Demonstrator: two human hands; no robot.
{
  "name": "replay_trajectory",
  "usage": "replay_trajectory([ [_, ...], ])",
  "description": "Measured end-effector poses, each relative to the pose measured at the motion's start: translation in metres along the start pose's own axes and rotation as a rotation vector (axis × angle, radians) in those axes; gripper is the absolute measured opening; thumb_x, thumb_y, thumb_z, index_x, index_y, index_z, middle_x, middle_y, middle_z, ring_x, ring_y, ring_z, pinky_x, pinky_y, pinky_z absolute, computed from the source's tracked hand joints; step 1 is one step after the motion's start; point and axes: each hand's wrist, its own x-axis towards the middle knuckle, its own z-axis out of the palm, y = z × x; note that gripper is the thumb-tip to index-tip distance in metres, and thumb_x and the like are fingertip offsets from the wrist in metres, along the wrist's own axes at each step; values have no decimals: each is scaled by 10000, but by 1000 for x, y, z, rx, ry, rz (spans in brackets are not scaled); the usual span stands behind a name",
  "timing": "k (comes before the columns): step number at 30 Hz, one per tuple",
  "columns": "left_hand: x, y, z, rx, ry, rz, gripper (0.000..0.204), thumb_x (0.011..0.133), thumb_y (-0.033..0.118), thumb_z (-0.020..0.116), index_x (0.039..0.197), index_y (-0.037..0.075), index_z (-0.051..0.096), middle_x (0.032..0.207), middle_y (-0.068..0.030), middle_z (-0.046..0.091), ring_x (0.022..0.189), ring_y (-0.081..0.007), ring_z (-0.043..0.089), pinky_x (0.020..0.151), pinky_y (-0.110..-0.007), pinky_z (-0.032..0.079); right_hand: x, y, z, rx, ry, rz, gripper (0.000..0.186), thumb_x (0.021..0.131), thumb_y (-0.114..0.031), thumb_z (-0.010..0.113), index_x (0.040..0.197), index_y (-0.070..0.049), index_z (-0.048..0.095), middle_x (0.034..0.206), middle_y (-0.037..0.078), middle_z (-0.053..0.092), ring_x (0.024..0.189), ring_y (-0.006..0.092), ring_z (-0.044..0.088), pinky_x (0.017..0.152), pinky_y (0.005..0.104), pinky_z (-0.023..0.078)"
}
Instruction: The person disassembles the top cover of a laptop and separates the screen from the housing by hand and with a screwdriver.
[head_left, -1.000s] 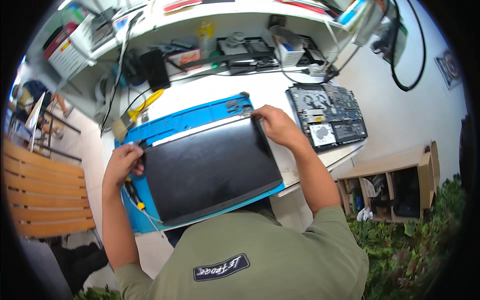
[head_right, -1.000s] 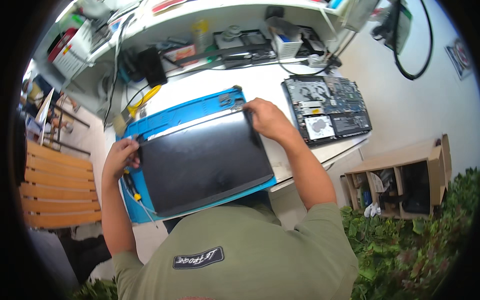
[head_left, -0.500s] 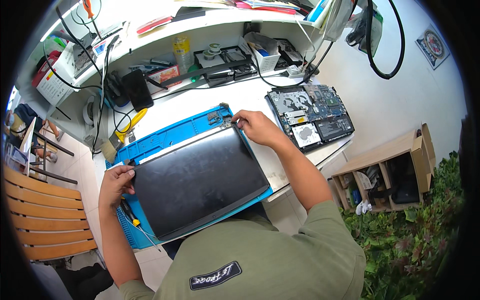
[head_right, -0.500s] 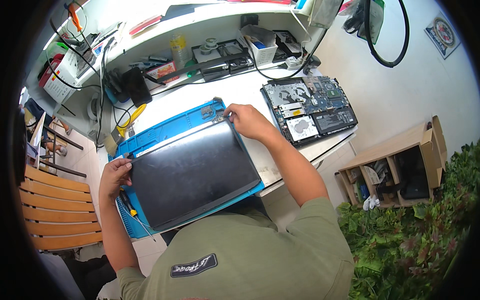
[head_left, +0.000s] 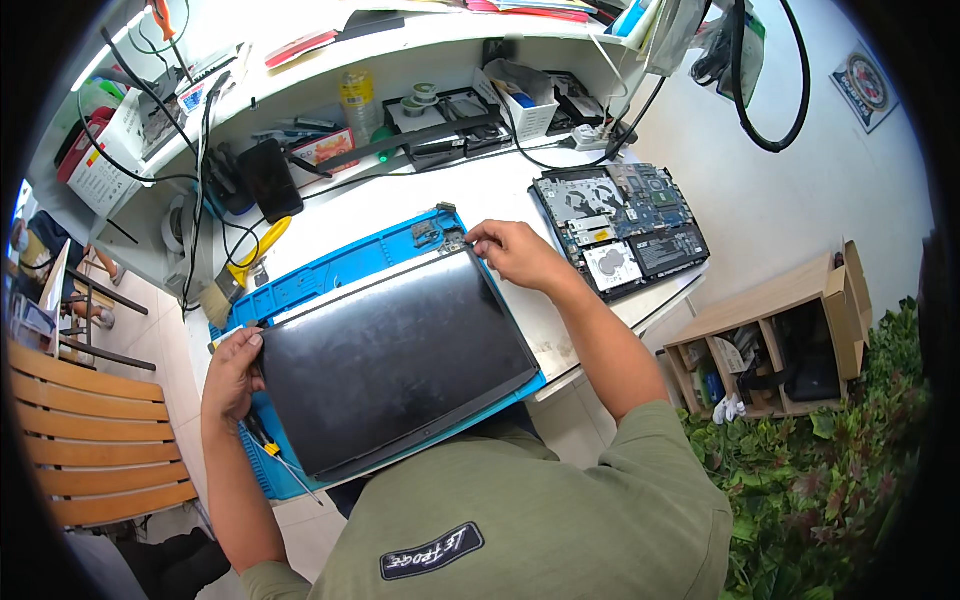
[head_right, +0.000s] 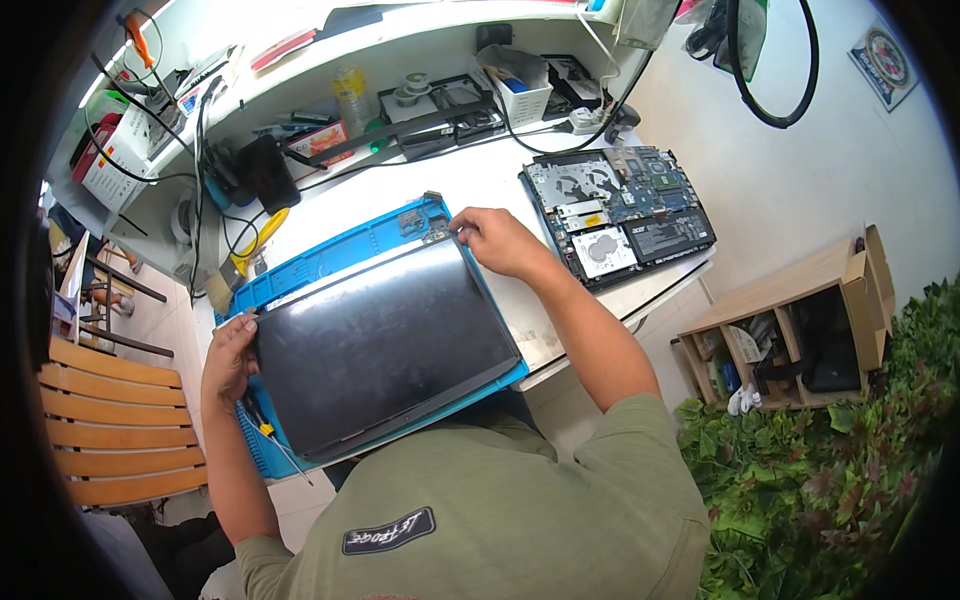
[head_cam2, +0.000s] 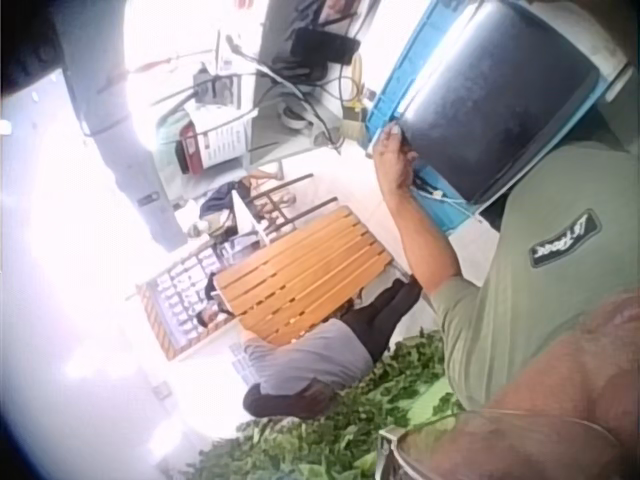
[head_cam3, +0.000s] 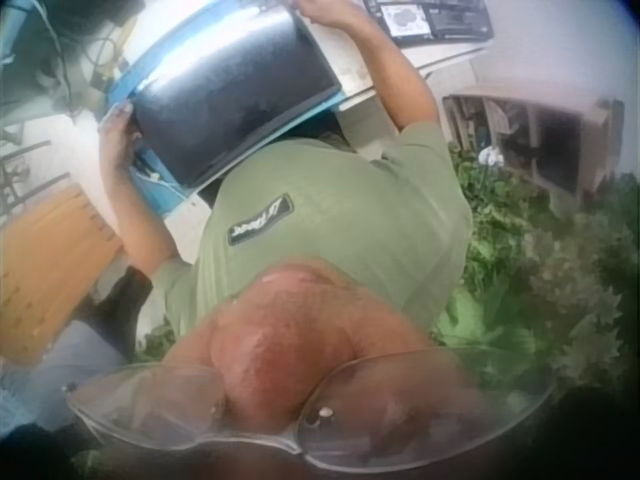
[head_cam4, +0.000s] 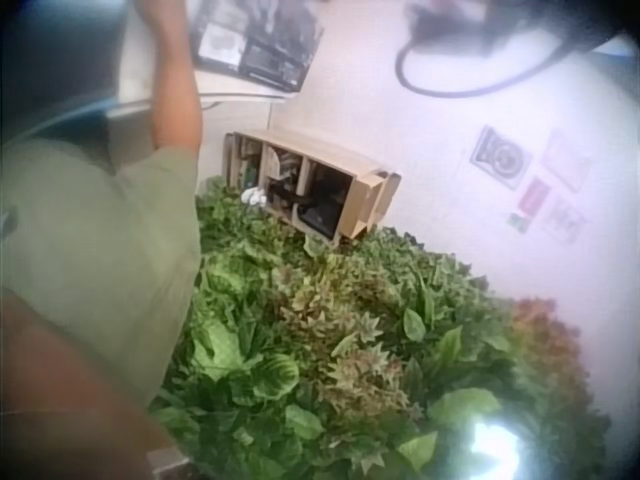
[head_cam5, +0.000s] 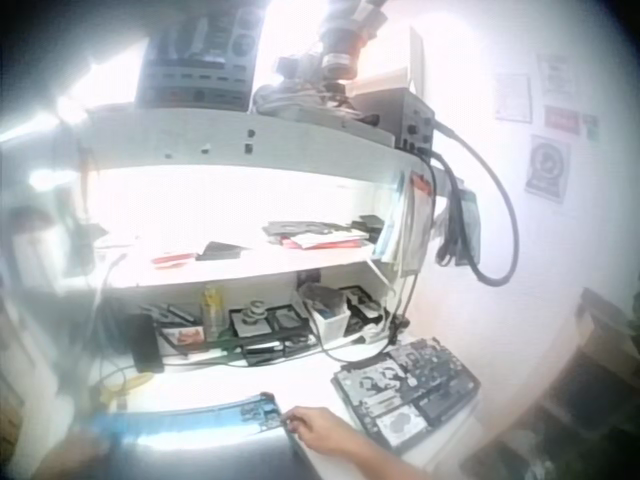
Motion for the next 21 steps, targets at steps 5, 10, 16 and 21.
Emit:
replay_trajectory([
  [5,-2,0,7,-73,24,30,263,1111,249,579,1244,36,656,956,-13,761,722,-71,733,538,-227,595,-8,-2,4,-70,51,-77,268,1018,-77,584,1209,28,739,1137,240,765,1086,374,731,987,426,548],
  [10,-6,0,11,-131,39,63,272,1119,245,574,1220,15,678,991,-31,762,754,-84,733,610,-226,594,-45,-3,13,-217,154,-243,266,1008,-47,598,1241,19,708,1063,194,735,989,354,719,891,424,559],
  [16,-12,-10,28,-375,185,20,267,1093,198,624,1268,3,678,1147,-100,758,1001,-185,744,859,-325,615,-117,-13,23,-230,207,-182,289,952,-1,600,1222,22,703,1121,202,698,1093,403,671,966,478,537],
  [21,-38,-9,42,-361,-26,36,457,1054,138,653,1472,-17,553,1351,-138,699,1179,-231,707,1043,-361,563,-137,1,16,-192,167,-227,338,945,71,573,1254,27,704,1127,198,727,1031,388,708,934,434,557],
])
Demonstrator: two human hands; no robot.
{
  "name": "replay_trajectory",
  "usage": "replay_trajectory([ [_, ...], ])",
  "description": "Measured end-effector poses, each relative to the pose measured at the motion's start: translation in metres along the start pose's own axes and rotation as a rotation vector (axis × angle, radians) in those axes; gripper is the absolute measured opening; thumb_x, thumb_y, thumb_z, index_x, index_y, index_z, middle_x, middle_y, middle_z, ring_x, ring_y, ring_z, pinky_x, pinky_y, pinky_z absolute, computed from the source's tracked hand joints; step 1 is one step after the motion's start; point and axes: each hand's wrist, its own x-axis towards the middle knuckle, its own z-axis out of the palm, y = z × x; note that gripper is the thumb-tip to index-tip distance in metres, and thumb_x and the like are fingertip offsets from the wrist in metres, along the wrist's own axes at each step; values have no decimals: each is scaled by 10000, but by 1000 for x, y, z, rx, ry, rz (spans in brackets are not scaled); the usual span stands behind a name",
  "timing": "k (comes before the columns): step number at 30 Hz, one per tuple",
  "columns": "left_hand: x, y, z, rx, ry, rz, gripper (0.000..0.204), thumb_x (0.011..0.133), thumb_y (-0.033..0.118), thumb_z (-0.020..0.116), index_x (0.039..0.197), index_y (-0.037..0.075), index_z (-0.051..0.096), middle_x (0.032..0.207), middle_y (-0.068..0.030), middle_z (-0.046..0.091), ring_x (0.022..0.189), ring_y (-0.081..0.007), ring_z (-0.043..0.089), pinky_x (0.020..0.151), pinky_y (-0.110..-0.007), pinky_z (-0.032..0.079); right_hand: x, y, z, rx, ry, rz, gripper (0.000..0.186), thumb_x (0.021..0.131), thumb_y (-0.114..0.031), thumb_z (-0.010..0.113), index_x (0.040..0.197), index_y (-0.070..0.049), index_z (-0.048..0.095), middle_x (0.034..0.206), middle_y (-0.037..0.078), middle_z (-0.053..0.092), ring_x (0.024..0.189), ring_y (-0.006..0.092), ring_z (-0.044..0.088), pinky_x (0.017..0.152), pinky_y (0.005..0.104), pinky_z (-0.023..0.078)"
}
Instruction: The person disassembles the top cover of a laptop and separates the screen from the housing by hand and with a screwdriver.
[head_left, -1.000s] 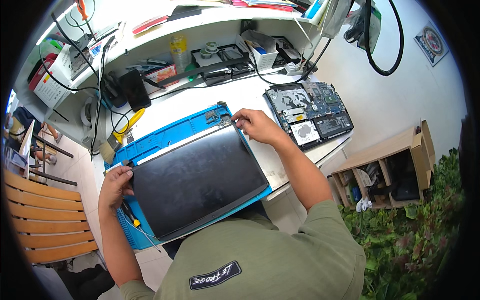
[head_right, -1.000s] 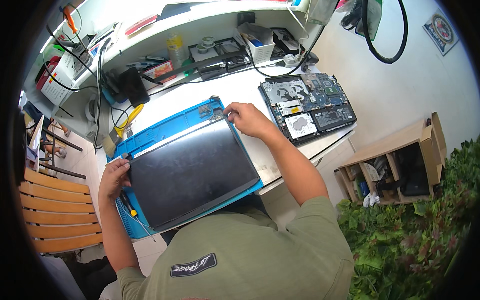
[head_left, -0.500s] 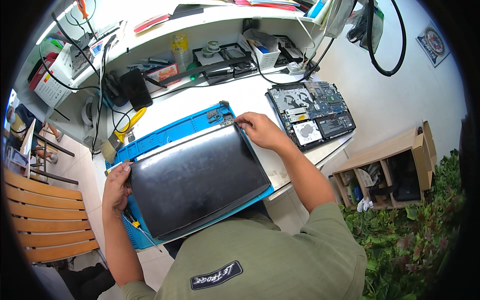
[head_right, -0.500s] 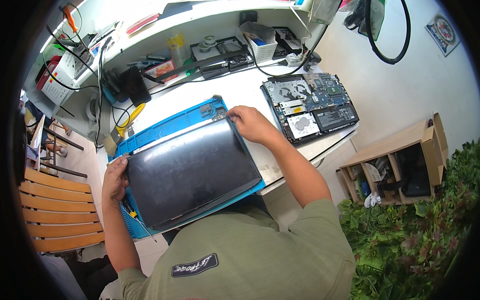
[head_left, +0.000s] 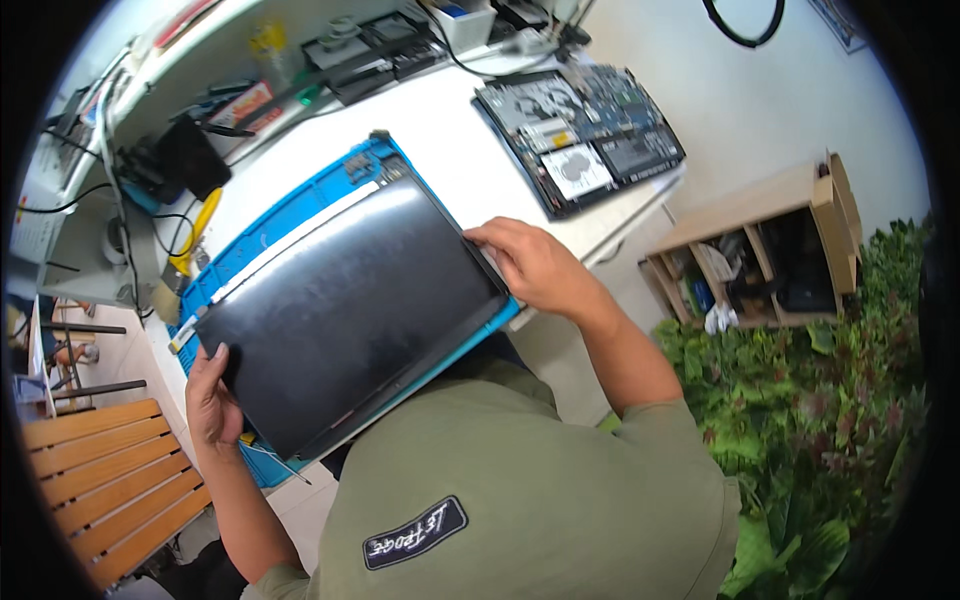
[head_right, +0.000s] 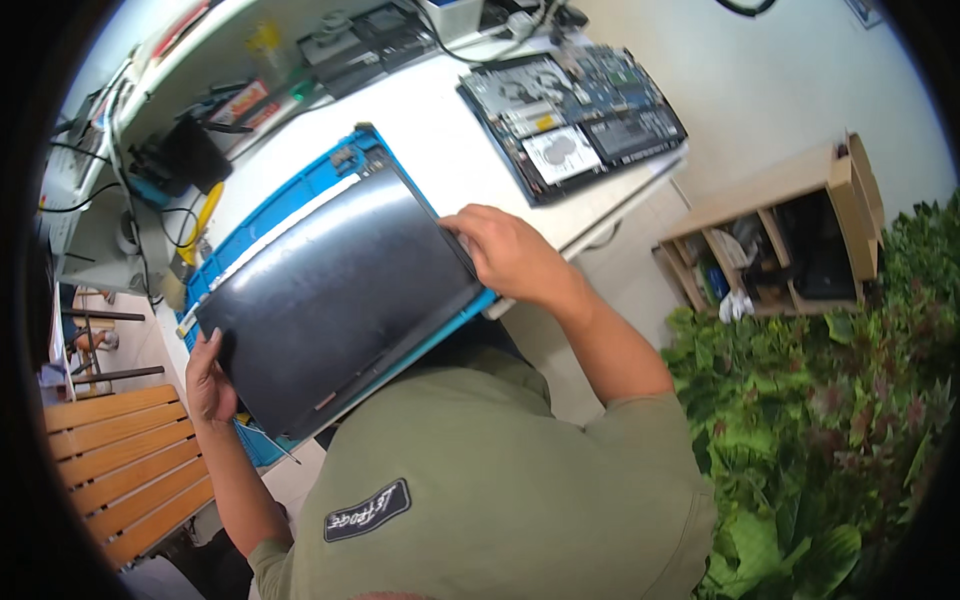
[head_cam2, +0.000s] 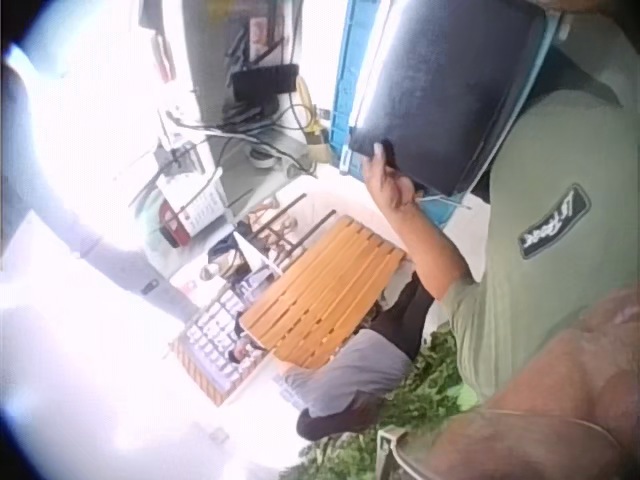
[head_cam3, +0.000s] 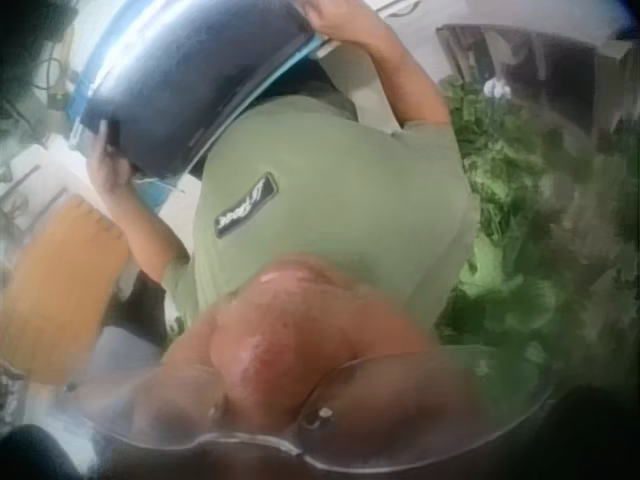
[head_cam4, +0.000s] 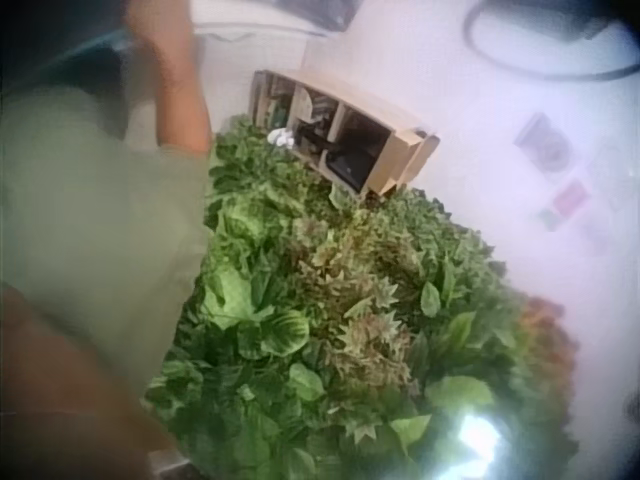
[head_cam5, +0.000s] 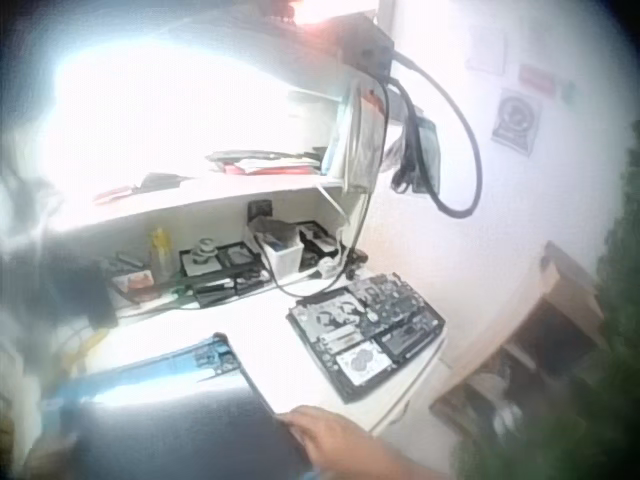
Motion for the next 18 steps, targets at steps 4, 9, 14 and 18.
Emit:
replay_trajectory([
  [4,-18,-19,12,68,49,31,629,997,119,698,1567,-6,462,1426,-164,637,1239,-278,673,1073,-391,548,-18,2,-8,62,-38,57,356,942,77,572,1258,10,722,1087,170,736,924,303,717,854,394,568],
  [9,-18,-24,15,82,46,68,630,982,82,689,1559,-10,452,1375,-183,655,1176,-267,707,1007,-383,593,-23,11,-15,145,-101,65,389,928,91,552,1264,6,729,1024,144,734,758,216,667,756,359,566],
  [14,-16,-22,10,65,38,74,525,1007,61,644,1508,-12,503,1344,-172,684,1141,-259,727,989,-370,604,-33,8,-18,72,-77,26,349,933,64,602,1251,6,733,1010,141,737,772,215,676,759,357,565],
  [18,-13,-23,9,57,38,66,502,1020,62,632,1502,-13,514,1342,-167,688,1142,-259,732,989,-364,604,-45,-12,-17,150,-54,148,290,924,7,707,1211,-1,747,978,124,729,765,215,678,730,351,557],
])
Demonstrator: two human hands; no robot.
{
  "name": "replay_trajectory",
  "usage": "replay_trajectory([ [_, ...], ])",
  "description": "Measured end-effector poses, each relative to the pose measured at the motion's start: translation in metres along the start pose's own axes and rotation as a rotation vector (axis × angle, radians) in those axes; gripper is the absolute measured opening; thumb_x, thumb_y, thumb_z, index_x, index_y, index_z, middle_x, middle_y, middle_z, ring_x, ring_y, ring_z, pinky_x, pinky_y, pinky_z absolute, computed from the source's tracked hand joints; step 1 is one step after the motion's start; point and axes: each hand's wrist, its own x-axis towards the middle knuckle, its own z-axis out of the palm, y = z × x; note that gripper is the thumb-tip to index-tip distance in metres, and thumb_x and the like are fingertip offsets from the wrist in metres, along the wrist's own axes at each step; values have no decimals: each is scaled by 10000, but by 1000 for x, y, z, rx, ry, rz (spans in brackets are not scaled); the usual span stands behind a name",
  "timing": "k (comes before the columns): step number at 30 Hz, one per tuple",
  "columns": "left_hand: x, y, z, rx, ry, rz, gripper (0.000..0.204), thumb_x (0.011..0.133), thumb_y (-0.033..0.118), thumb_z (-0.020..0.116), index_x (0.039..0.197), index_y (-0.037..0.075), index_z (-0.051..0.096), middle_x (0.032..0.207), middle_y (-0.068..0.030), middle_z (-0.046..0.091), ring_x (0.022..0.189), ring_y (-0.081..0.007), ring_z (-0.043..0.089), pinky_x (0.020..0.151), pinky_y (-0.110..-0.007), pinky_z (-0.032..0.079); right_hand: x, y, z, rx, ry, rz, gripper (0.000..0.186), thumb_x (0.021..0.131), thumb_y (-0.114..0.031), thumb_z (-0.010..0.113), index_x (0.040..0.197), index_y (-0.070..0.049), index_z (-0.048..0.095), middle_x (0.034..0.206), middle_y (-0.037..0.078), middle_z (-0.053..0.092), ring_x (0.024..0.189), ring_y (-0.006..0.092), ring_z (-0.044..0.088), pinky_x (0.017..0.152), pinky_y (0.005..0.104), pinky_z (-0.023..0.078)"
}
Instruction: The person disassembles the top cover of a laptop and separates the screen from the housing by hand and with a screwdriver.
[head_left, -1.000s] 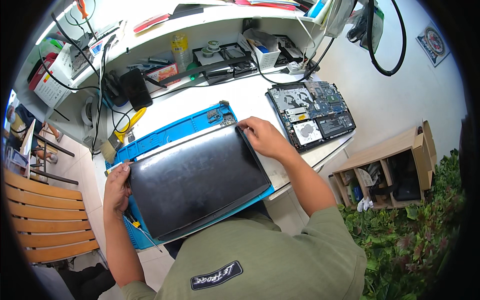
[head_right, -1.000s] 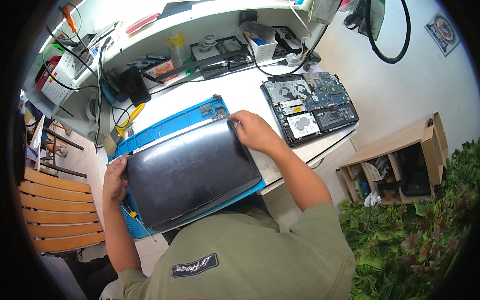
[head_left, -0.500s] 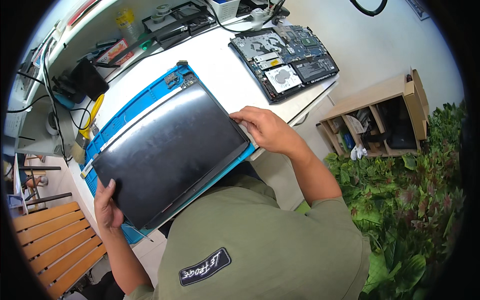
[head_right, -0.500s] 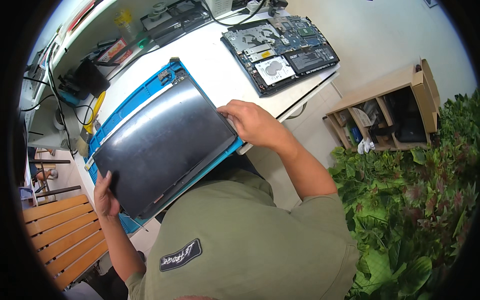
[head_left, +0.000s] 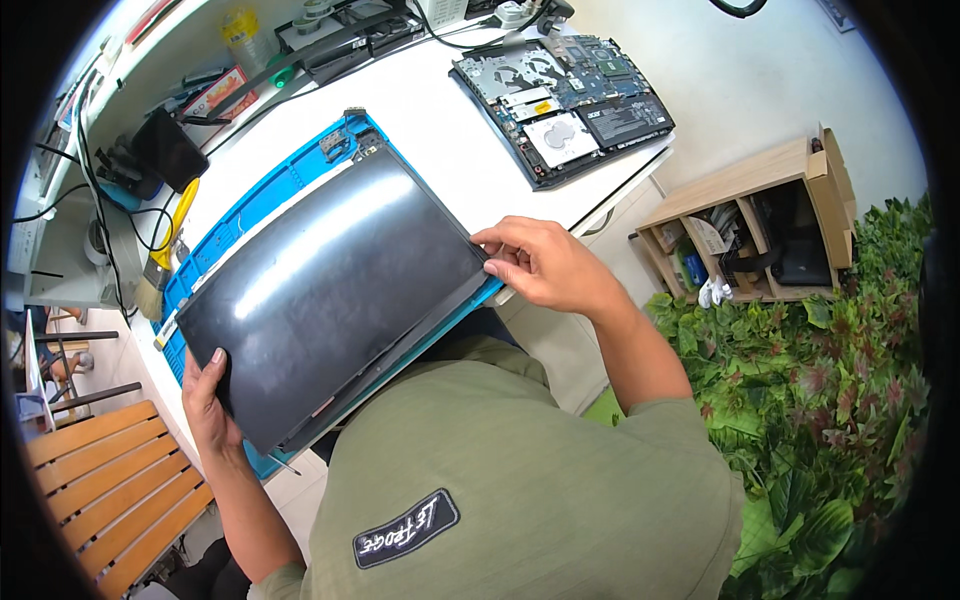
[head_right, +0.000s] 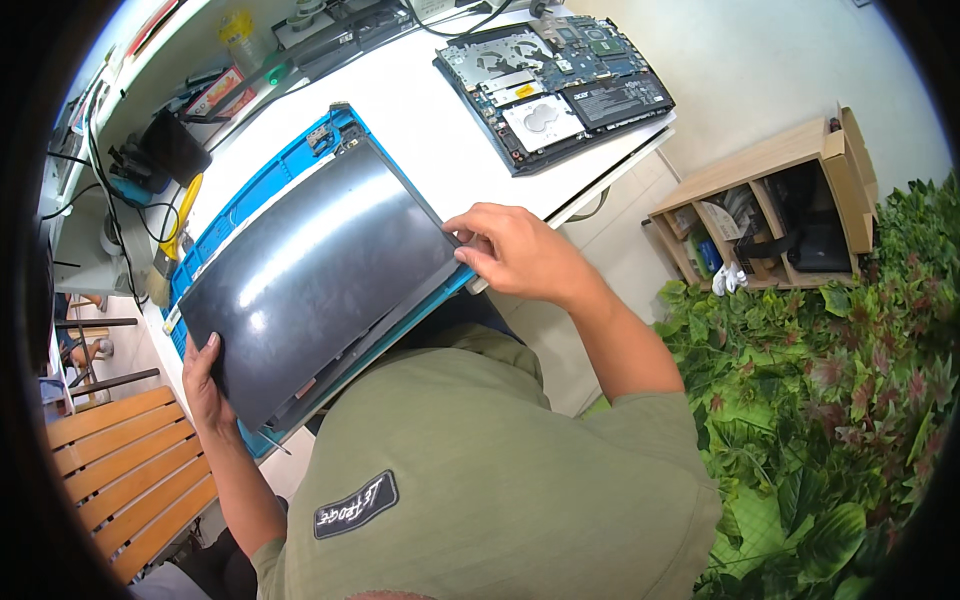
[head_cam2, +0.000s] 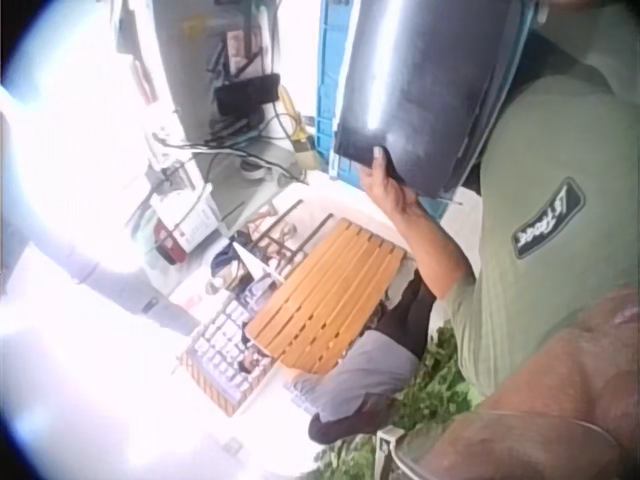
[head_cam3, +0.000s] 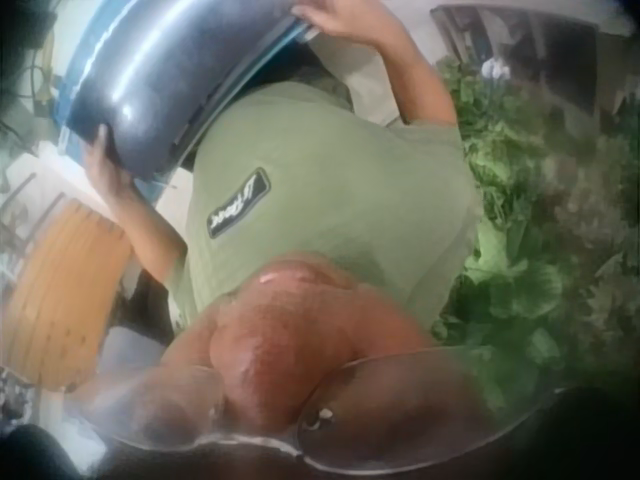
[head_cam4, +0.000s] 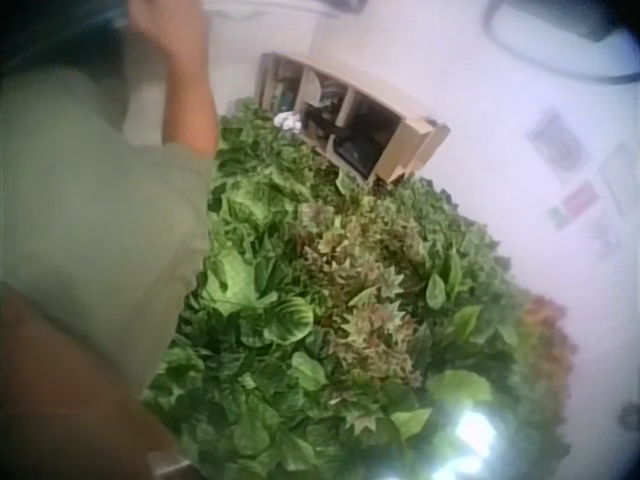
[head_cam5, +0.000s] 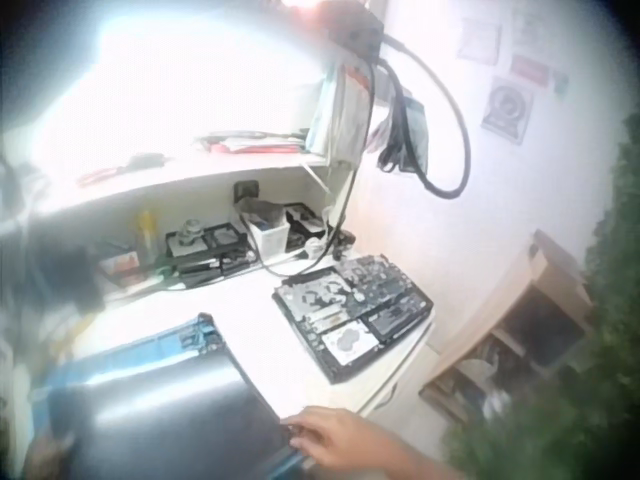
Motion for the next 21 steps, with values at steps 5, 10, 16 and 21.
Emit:
replay_trajectory([
  [5,-5,-6,2,-3,85,-29,580,985,69,682,1521,-19,477,1348,-186,678,1153,-267,725,998,-387,602,-10,-10,16,21,96,99,278,882,-49,791,1156,-11,760,961,131,721,747,232,675,707,359,552],
  [10,-18,-11,19,77,110,37,661,939,69,735,1540,-11,471,1361,-178,671,1186,-275,705,1047,-396,571,-8,-17,21,19,117,159,321,849,-72,847,1154,-16,764,945,96,704,711,169,619,677,323,527],
  [16,-16,-6,18,114,148,42,661,901,61,752,1509,-15,504,1309,-176,693,1132,-263,723,1023,-385,580,-10,-13,25,43,119,163,385,847,-93,879,1194,15,751,959,87,693,711,137,573,671,305,513],
  [21,-17,-6,20,123,193,36,620,900,64,750,1474,-21,534,1271,-172,710,1079,-254,738,987,-370,593,-9,-19,25,-19,108,124,376,849,-75,864,1191,19,740,953,96,683,729,155,585,682,304,517],
])
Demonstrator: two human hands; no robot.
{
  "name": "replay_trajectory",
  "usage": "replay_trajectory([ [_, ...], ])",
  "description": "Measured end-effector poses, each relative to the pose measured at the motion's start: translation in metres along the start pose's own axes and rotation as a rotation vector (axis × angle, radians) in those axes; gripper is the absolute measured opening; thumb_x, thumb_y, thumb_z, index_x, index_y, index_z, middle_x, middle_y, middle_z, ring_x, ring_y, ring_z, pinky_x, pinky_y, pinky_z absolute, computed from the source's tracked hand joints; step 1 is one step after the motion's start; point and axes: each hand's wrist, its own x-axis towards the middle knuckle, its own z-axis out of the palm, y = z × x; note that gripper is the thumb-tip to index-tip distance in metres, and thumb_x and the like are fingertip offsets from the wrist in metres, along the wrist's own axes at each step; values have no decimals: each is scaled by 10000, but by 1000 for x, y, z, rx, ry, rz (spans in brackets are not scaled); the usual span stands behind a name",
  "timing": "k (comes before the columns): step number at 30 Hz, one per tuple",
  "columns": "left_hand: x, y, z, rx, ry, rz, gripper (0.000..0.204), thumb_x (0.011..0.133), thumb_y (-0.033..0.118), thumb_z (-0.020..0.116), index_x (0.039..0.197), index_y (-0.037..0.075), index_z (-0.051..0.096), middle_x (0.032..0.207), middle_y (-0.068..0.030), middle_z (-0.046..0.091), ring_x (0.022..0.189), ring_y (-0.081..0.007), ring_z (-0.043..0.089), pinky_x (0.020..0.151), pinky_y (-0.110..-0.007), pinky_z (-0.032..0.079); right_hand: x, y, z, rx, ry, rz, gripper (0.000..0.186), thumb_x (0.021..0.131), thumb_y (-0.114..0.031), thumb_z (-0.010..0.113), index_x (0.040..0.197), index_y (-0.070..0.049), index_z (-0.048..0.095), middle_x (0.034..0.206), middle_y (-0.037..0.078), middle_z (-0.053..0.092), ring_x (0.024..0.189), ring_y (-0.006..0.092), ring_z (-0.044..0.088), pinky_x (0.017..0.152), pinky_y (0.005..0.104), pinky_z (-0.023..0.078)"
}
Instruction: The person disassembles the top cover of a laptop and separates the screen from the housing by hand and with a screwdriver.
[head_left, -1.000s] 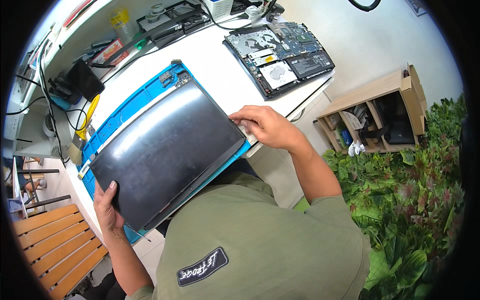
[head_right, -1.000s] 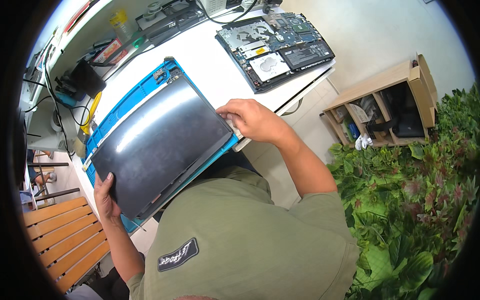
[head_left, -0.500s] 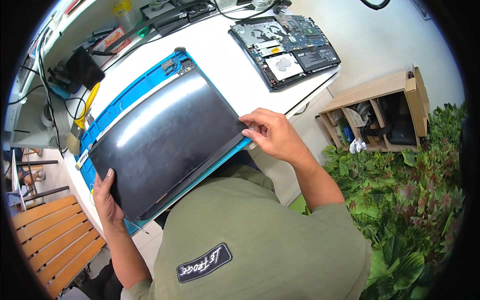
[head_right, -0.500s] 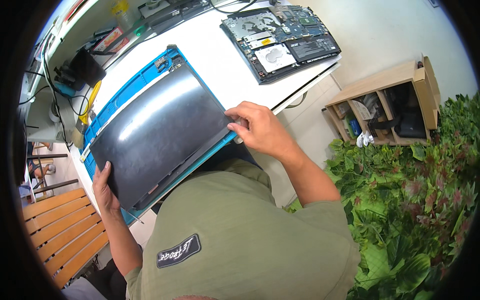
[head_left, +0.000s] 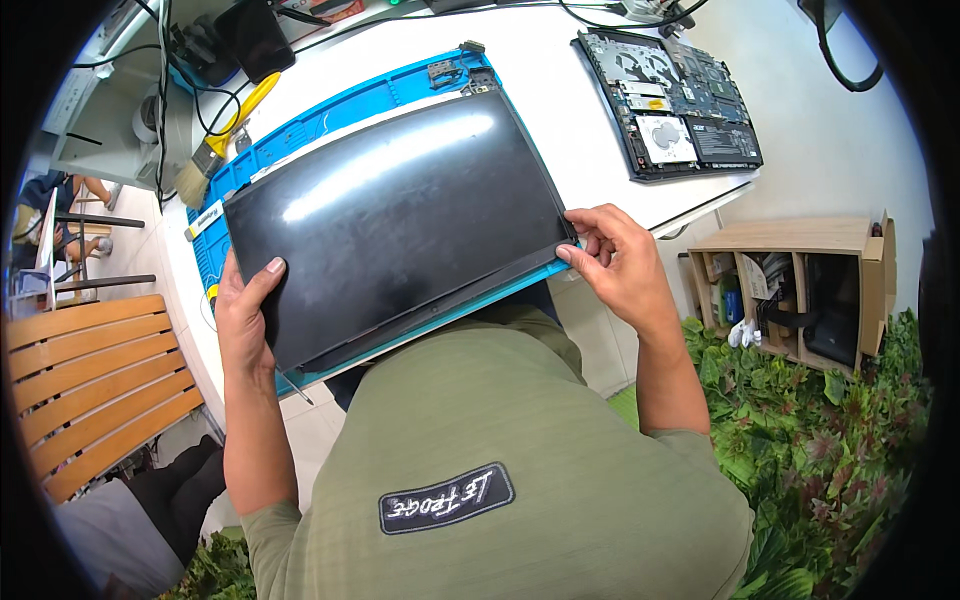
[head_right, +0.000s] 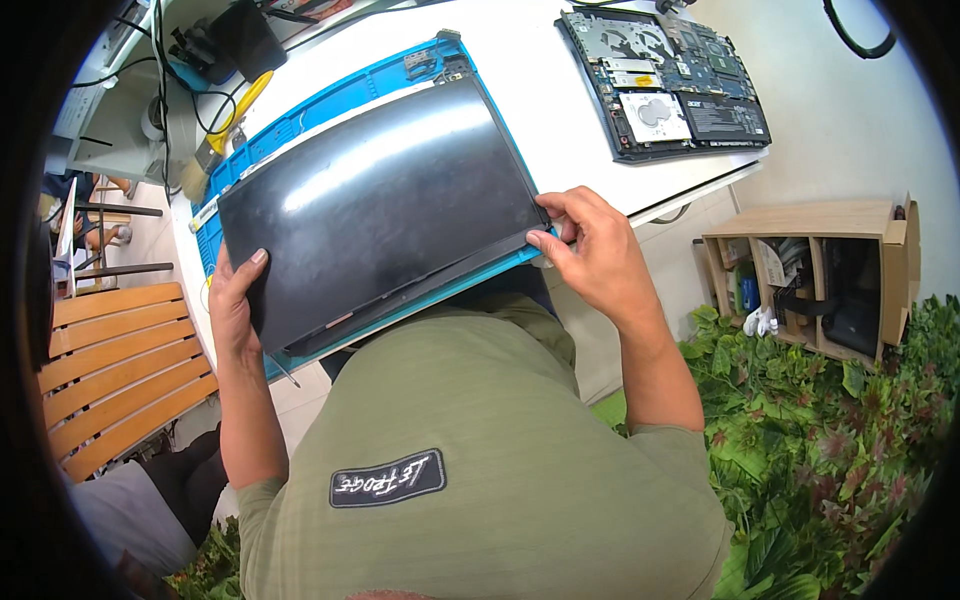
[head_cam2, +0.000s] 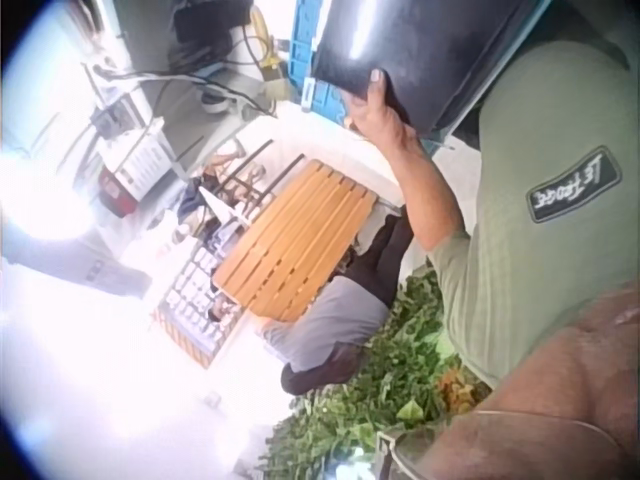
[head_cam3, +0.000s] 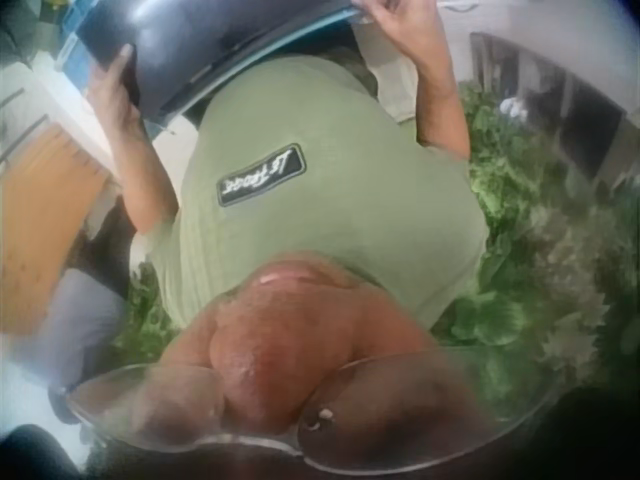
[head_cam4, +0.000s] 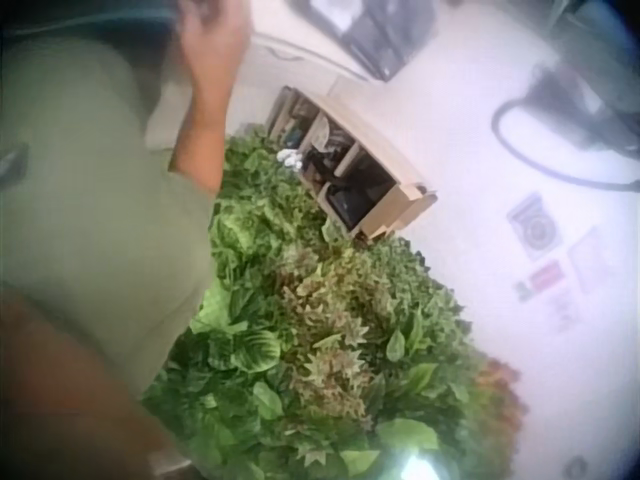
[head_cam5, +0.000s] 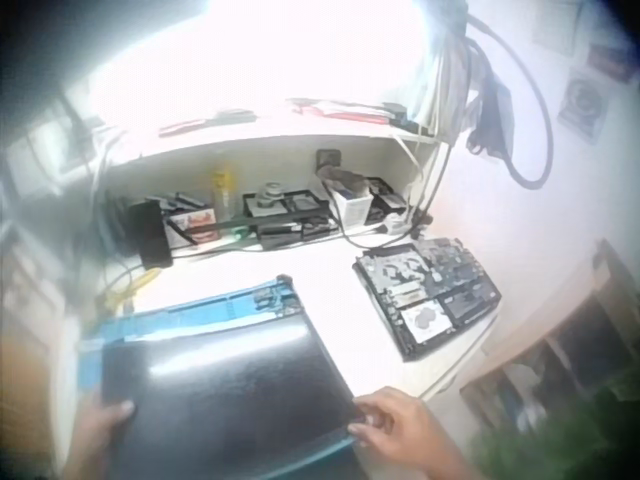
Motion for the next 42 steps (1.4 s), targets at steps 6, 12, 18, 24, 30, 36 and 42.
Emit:
replay_trajectory([
  [6,2,-5,1,61,3,29,635,901,100,776,1489,-7,560,1322,-134,704,1183,-240,690,1061,-369,527,-8,4,5,-51,85,-16,286,891,-53,801,1161,13,734,957,123,692,751,205,643,700,328,546],
  [12,1,-5,2,64,-7,71,647,909,82,750,1510,-13,529,1347,-153,681,1185,-259,691,1067,-374,530,-11,3,0,12,130,56,152,956,-21,691,1083,25,762,944,154,731,763,270,698,707,377,544],
  [18,4,-4,1,80,-33,79,654,920,82,734,1523,-17,502,1350,-170,673,1189,-268,691,1056,-376,541,-7,10,-2,-9,124,1,133,930,-1,727,1048,20,784,841,108,717,685,180,633,626,322,491],
  [24,7,-6,-4,131,-33,64,659,929,133,746,1524,-16,505,1351,-164,676,1211,-268,675,1091,-377,505,-9,9,3,-60,135,-71,151,903,-45,739,1051,-30,763,949,120,706,831,295,683,754,407,554],
  [30,10,-6,-12,174,-51,73,671,942,139,751,1532,-34,482,1343,-158,686,1199,-225,664,1124,-356,452,-5,4,-8,-248,-19,-295,167,871,-51,787,1036,-54,759,1039,91,680,1013,289,664,845,404,563],
  [36,13,20,-22,466,2,5,746,969,247,764,1591,-13,444,1033,9,637,832,-50,581,629,-176,458,9,10,-20,-329,-167,-386,156,871,-69,802,986,-41,701,979,90,629,978,306,648,832,433,551],
  [42,18,21,-31,639,23,85,678,995,301,760,1532,-41,528,833,41,530,664,-28,488,486,-177,406,25,-4,-27,-408,-307,-407,164,861,-77,801,956,-49,671,991,86,615,981,305,646,820,441,550],
])
